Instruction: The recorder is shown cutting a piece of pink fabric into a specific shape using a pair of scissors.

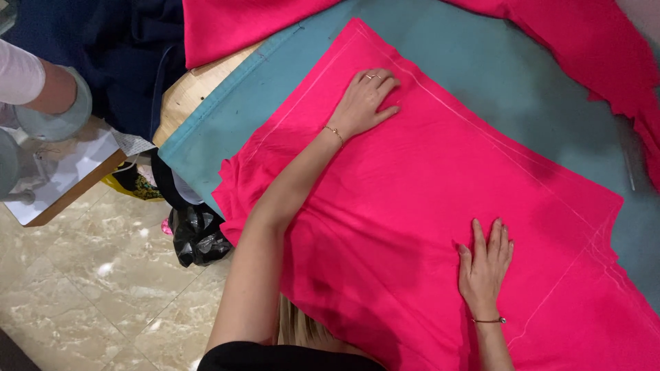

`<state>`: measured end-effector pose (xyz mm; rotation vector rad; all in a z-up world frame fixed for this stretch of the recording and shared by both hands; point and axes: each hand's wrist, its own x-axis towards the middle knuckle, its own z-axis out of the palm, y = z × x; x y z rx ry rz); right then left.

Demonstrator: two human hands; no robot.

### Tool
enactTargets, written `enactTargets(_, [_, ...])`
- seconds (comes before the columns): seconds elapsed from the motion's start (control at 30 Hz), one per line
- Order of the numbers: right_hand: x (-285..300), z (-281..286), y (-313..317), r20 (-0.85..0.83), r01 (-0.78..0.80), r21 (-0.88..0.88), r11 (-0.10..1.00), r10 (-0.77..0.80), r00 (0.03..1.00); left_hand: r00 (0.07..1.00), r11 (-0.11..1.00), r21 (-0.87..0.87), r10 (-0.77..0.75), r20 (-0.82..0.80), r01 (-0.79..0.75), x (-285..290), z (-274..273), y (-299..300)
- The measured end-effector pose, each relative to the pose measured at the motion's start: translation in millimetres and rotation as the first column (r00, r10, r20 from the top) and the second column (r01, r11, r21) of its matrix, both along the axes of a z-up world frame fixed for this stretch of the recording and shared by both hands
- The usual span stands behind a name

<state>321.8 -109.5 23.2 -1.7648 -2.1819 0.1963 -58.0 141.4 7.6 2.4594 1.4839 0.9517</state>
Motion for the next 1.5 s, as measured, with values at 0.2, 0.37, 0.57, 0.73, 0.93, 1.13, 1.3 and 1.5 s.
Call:
enactTargets(0.2, [-2,4,0,0.002,0.011,-0.004,1.000,-0.011,1.000,0.967,0.968,-0.034,0.248,-0.066,-0.251,10,13,-21])
enactTargets(0.37, [-1,3,0,0.003,0.024,-0.012,1.000,-0.024,1.000,0.935,0.934,-0.119,0.316,-0.158,-0.336,15,1,-35])
enactTargets(0.57, [0,4,-1,-0.005,0.068,-0.035,0.997,-0.068,0.998,0.902,0.910,-0.190,0.300,-0.309,-0.368,21,-5,-35])
enactTargets(0.73, [4,3,-6,-0.022,0.060,-0.018,0.998,-0.061,0.998,0.878,0.865,-0.286,0.294,-0.378,-0.413,40,4,-39])
enactTargets(0.93, [8,20,-43,-0.079,0.133,0.025,0.991,-0.130,0.988,0.925,0.956,-0.249,0.055,-0.377,-0.158,61,14,-44])
enactTargets(1.13, [30,28,-109,-0.108,0.214,-0.047,0.976,-0.218,0.970,0.919,0.936,-0.324,-0.005,-0.394,-0.134,60,16,-41])
enactTargets(1.3, [57,35,-177,-0.087,0.342,-0.081,0.936,-0.348,0.933,0.926,0.934,-0.355,-0.103,-0.365,-0.036,126,26,-79])
enactTargets(1.5, [102,34,-224,-0.078,0.447,-0.061,0.892,-0.451,0.889,0.842,0.900,-0.308,-0.410,-0.351,0.310,257,22,-156])
